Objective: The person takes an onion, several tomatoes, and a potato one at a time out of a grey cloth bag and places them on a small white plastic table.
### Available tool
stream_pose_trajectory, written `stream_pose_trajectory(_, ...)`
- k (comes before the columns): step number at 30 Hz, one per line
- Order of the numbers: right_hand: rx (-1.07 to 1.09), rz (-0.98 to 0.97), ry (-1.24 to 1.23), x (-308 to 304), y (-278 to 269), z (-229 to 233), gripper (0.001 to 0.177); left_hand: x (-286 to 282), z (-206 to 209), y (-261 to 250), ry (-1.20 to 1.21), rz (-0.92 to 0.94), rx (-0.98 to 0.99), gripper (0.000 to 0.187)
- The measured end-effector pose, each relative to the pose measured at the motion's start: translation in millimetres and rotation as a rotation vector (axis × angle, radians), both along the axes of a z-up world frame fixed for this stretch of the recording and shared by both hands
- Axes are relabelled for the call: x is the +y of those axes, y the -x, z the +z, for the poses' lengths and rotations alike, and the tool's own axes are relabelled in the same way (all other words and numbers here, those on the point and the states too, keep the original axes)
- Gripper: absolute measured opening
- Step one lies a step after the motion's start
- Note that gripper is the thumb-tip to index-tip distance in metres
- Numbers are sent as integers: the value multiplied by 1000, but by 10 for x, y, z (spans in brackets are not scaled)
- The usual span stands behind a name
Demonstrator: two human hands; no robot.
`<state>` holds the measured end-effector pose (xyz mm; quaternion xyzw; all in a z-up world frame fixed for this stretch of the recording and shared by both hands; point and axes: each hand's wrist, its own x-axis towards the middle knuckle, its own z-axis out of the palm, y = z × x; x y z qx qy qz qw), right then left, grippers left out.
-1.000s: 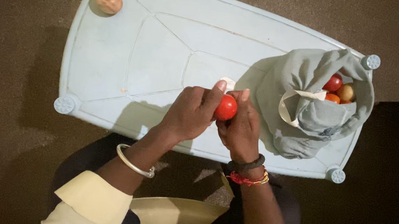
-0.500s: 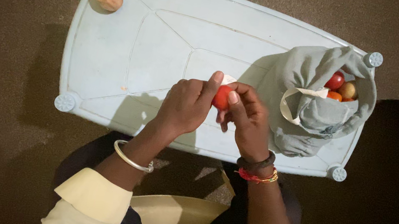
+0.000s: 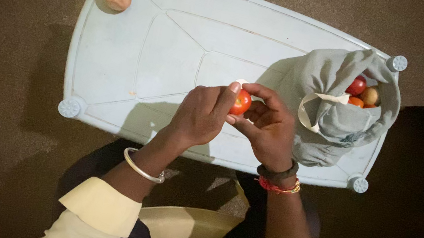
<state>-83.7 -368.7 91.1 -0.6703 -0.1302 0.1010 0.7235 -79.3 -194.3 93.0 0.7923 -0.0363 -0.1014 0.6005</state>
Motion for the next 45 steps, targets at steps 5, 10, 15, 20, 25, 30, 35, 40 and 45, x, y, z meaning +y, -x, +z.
stream_pose_trajectory(5, 58, 25, -78, -12, 34, 8, 52, 28, -109, -35, -200, 26, -51, 72)
stream_pose_trajectory(10, -31, 34, -91, -19, 19, 40, 53, 71, -6, -46, 71, -3, 8, 59)
stream_pose_trajectory(15, -1, 20, -106, -27, 3, 41, 52, 67, 40, -58, 60, -91, 1, 56)
stream_pose_trajectory(20, -25, 10, 2, 4, 20, 69, 54, 7, -32, -43, 10, -70, -9, 60)
stream_pose_trajectory(25, -181, -36, 513, 32, 63, 72, 41, -13, -128, -78, -101, -75, -127, 64)
stream_pose_trajectory(30, 66, 56, 460, 53, 57, 29, 31, 25, -28, -69, -232, -53, -51, 67)
stream_pose_trajectory(35, -173, -85, 456, 111, 45, -91, 58, -48, 72, -17, 2, -126, -91, 49)
stream_pose_trajectory(40, 224, -265, 310, 160, 89, 12, 83, -42, 32, 12, 58, -187, -230, 46)
stream_pose_trajectory(45, 376, -347, 337, 150, 40, 20, 81, -26, -30, -25, 45, -205, -264, 46)
